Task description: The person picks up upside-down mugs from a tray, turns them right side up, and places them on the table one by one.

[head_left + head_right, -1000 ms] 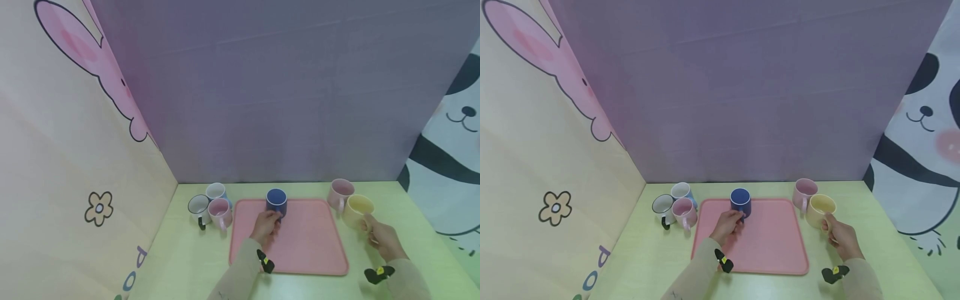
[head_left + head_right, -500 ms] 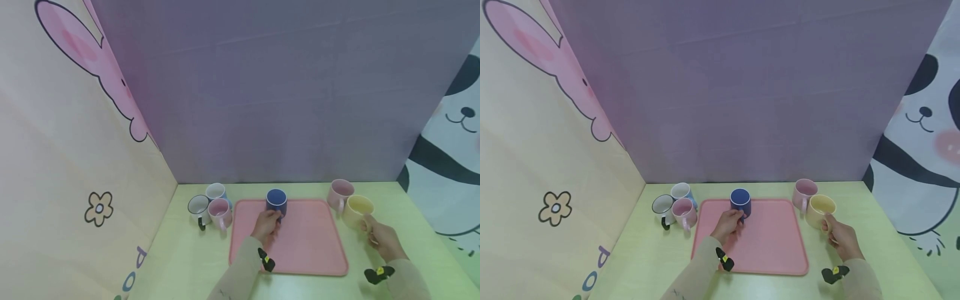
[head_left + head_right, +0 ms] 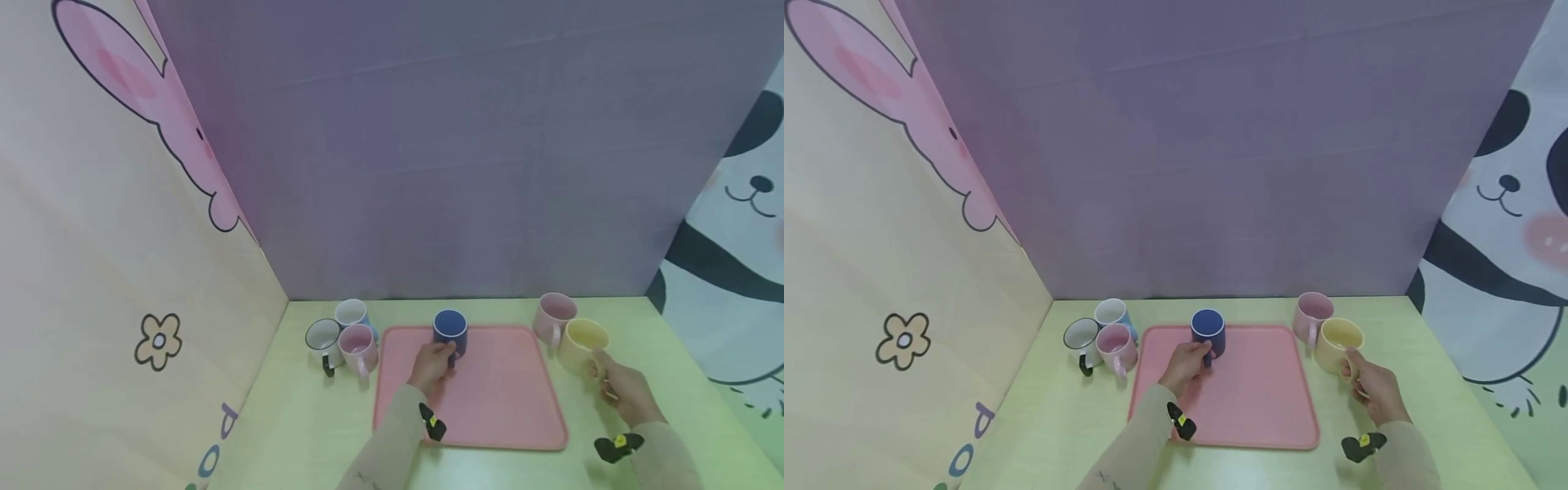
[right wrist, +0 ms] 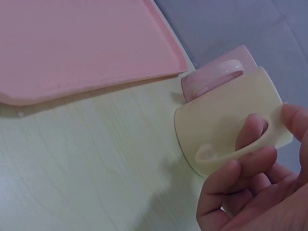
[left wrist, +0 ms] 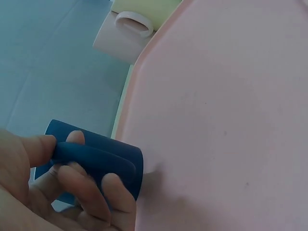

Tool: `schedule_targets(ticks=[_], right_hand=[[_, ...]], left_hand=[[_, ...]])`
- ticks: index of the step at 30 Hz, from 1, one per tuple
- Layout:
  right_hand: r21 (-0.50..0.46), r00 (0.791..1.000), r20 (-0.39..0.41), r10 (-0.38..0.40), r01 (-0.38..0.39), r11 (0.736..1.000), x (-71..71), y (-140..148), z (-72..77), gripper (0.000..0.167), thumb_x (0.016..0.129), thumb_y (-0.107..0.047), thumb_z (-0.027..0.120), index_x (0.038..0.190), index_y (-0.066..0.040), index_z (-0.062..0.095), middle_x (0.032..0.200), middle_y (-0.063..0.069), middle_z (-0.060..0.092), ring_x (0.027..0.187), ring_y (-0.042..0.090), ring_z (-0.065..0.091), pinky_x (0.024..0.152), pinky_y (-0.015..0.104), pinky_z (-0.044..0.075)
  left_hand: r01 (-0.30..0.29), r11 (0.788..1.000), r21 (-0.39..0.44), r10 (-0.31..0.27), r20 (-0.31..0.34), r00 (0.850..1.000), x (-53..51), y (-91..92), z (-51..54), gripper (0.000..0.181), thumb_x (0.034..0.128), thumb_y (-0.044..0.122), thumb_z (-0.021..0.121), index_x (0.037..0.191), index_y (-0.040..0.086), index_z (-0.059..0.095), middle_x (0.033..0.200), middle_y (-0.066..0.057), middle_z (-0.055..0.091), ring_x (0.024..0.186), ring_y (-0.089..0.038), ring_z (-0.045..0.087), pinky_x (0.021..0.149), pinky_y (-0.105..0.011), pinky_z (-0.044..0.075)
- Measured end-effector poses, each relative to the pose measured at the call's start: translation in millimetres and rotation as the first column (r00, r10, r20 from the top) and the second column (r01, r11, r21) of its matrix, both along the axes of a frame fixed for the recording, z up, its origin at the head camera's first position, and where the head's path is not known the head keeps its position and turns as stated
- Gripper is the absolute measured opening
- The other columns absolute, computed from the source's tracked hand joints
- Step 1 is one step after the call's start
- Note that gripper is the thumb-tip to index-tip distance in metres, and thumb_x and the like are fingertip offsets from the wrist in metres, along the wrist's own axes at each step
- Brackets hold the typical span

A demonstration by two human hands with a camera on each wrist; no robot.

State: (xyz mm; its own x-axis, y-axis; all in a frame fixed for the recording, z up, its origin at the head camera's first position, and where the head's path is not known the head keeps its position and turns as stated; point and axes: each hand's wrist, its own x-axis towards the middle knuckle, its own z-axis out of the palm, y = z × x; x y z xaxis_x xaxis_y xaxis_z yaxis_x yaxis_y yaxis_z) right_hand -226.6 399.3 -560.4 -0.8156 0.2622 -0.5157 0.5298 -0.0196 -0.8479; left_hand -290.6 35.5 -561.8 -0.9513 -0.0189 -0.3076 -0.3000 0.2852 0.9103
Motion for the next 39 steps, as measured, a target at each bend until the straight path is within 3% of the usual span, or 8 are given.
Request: schedule_targets(ticks=[5, 14, 22, 27, 39], right_hand=[[0.01, 1.0, 0.003, -0.003, 0.003, 1.0, -0.7, 0, 0.2, 0.048, 0.095, -0.069, 0.053, 0.08, -0.027, 0.071, 0.08, -0.018, 0.06, 0.073, 0.004, 0.052, 0.072, 0.026, 0.053], [0.03, 1.0, 0.004, -0.006, 0.005, 1.0, -1.4, -1, 0.8, 0.049, 0.096, -0.067, 0.053, 0.078, -0.025, 0.071, 0.08, -0.019, 0.061, 0.072, 0.004, 0.052, 0.071, 0.026, 0.053], [0.028, 1.0, 0.009, -0.007, 0.006, 1.0, -1.8, 0, 0.2, 0.049, 0.096, -0.067, 0.054, 0.078, -0.024, 0.07, 0.08, -0.019, 0.061, 0.073, 0.004, 0.052, 0.071, 0.026, 0.054], [0.045, 1.0, 0.021, -0.019, 0.018, 0.999, -4.2, 0, -0.7, 0.052, 0.096, -0.067, 0.053, 0.081, -0.02, 0.069, 0.082, -0.017, 0.06, 0.075, 0.006, 0.053, 0.07, 0.027, 0.054], [0.05, 0.999, 0.037, 0.001, -0.003, 0.999, -3.9, 2, -0.9, 0.056, 0.093, -0.072, 0.052, 0.085, -0.019, 0.069, 0.086, -0.017, 0.059, 0.081, 0.007, 0.053, 0.073, 0.027, 0.055]], left_hand=[[-0.009, 1.0, -0.018, 0.008, -0.024, 1.0, -2.4, -1.7, -0.4, 0.029, 0.1006, 0.03, 0.064, 0.089, 0.008, 0.078, 0.092, -0.003, 0.073, 0.081, -0.014, 0.057, 0.066, -0.023, 0.045], [0.002, 1.0, -0.017, -0.002, -0.007, 1.0, -6.2, -3.4, 2.4, 0.021, 0.0994, 0.024, 0.066, 0.094, 0.006, 0.076, 0.085, -0.003, 0.072, 0.066, -0.013, 0.058, 0.056, -0.024, 0.047], [-0.025, 0.998, -0.061, 0.023, -0.035, 0.999, -6.0, -3.4, 5.0, 0.021, 0.0984, 0.022, 0.067, 0.096, 0.004, 0.077, 0.093, -0.006, 0.075, 0.082, -0.015, 0.063, 0.068, -0.027, 0.055], [-0.028, 0.997, -0.077, 0.026, -0.024, 0.999, -6.1, -4.8, 6.5, 0.021, 0.1002, 0.023, 0.065, 0.096, 0.007, 0.077, 0.092, -0.004, 0.074, 0.082, -0.015, 0.063, 0.067, -0.027, 0.055], [-0.026, 0.999, 0.021, 0.028, -0.097, 0.995, -5.2, -17.0, 7.1, 0.026, 0.1041, 0.019, 0.057, 0.095, 0.001, 0.074, 0.083, -0.008, 0.07, 0.069, -0.012, 0.06, 0.061, -0.023, 0.051]])
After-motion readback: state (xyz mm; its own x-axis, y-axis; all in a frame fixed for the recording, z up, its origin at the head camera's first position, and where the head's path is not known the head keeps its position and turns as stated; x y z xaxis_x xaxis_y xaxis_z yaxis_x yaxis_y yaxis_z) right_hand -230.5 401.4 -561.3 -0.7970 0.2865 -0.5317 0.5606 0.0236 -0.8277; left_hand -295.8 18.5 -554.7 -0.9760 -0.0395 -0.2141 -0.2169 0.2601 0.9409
